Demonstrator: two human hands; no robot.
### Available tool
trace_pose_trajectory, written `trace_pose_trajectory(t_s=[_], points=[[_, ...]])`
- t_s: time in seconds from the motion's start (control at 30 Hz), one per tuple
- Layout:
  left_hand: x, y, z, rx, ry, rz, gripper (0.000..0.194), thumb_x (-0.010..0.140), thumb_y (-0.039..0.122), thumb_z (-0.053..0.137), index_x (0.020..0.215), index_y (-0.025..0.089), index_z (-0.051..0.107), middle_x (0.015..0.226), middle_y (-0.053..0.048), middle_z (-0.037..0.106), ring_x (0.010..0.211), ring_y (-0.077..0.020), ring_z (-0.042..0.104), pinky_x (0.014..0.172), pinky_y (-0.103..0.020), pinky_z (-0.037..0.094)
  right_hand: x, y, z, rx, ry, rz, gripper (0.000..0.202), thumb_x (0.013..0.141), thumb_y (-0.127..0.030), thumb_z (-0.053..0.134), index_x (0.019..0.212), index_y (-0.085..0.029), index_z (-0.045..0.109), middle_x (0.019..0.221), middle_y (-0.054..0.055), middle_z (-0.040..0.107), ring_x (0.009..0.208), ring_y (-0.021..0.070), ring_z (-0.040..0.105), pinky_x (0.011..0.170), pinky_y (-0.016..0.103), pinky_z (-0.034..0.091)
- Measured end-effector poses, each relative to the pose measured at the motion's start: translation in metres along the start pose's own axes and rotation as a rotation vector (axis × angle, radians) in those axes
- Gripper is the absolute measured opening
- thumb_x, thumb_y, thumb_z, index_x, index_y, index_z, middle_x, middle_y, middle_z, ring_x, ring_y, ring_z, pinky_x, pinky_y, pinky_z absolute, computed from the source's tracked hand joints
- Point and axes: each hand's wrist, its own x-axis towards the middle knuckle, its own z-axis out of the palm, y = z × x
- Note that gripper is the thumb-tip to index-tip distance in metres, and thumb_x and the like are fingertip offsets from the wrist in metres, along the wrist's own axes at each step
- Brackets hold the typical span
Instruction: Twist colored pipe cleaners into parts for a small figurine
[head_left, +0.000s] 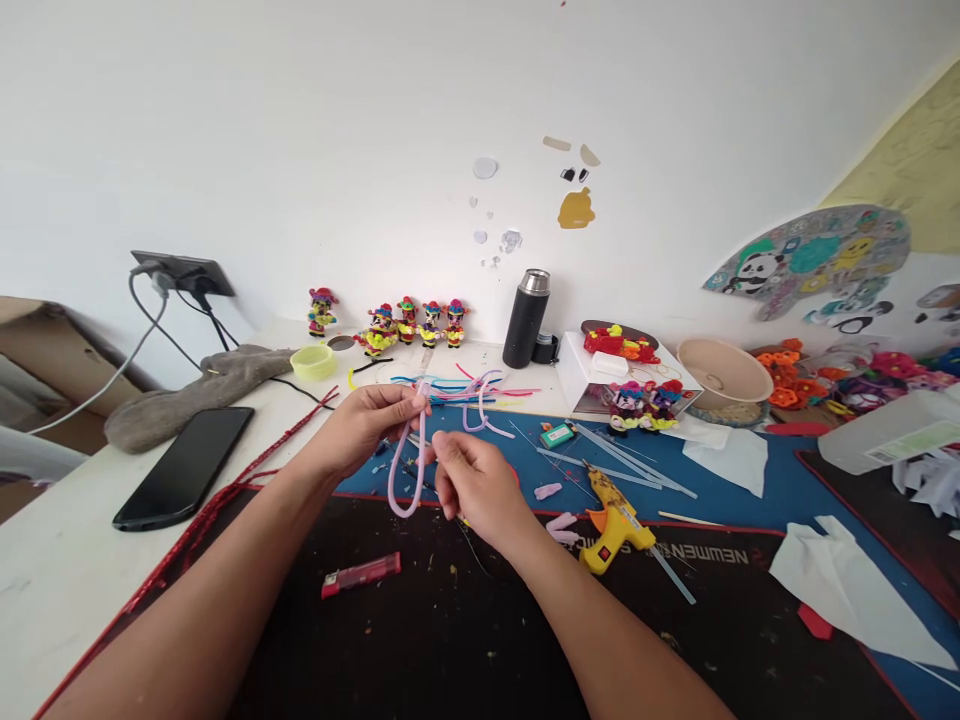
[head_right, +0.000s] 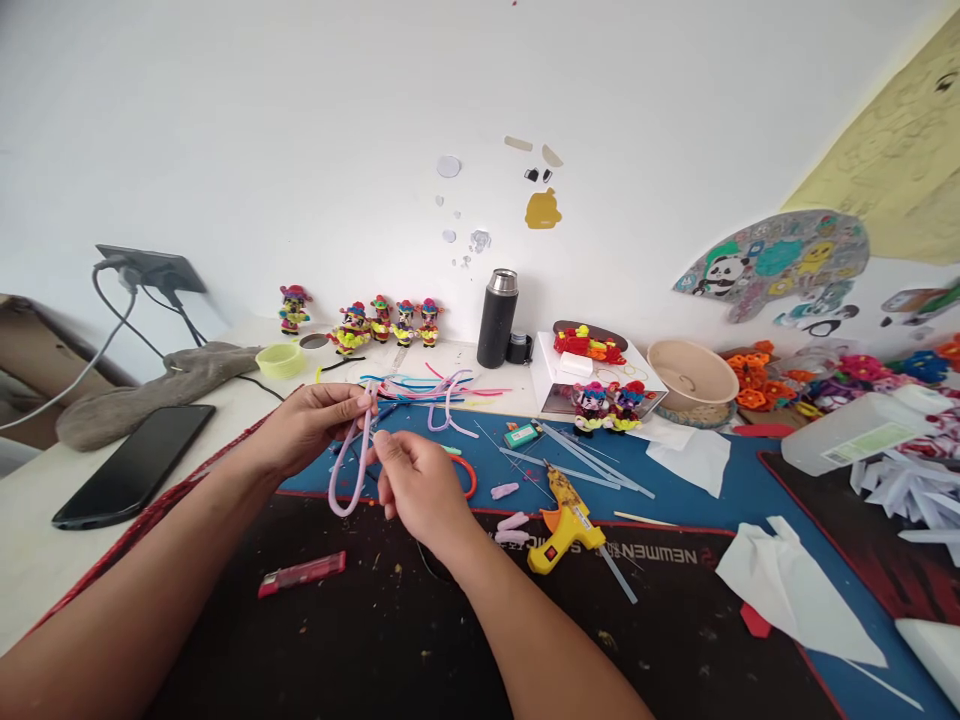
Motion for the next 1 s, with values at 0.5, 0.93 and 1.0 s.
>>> trace_pose_trajectory(t_s=[0.5,0.93,1.0], points=[[-0.004,0.003,0.002,0.201,-0.203,0.016,0.041,0.083,0.055,0.081,0.073,0.016,0.075,0.061,-0.002,0.060,0.056,-0.0127,0.049,0.052,-0.023,0.037,0.007,-0.002,-0.005,0.125,0.211,-0.044,0.043,0.086,-0.061,0.071,0.090,-0.020,0.062,0.051,-0.008,0.054,0.037,0.0089,0.043,0.039,0.022,0.033],[-0.006,0.005,0.008,0.164,-0.345,-0.113,0.034,0.076,0.046,0.088,0.068,0.015,0.076,0.063,-0.003,0.066,0.055,-0.0120,0.051,0.050,-0.022,0.038,0.008,0.001,-0.004,0.142,0.220,-0.070,0.038,0.086,-0.056,0.073,0.092,-0.020,0.064,0.053,-0.008,0.055,0.038,0.0083,0.042,0.037,0.021,0.029],[-0.006,0.002,0.010,0.093,-0.351,-0.147,0.036,0.074,0.045,0.089,0.065,0.014,0.074,0.059,-0.003,0.063,0.052,-0.0107,0.048,0.048,-0.022,0.035,0.008,-0.001,-0.004,0.148,0.220,-0.077,0.038,0.085,-0.056,0.074,0.090,-0.020,0.064,0.055,-0.007,0.056,0.039,0.0081,0.042,0.038,0.021,0.031]])
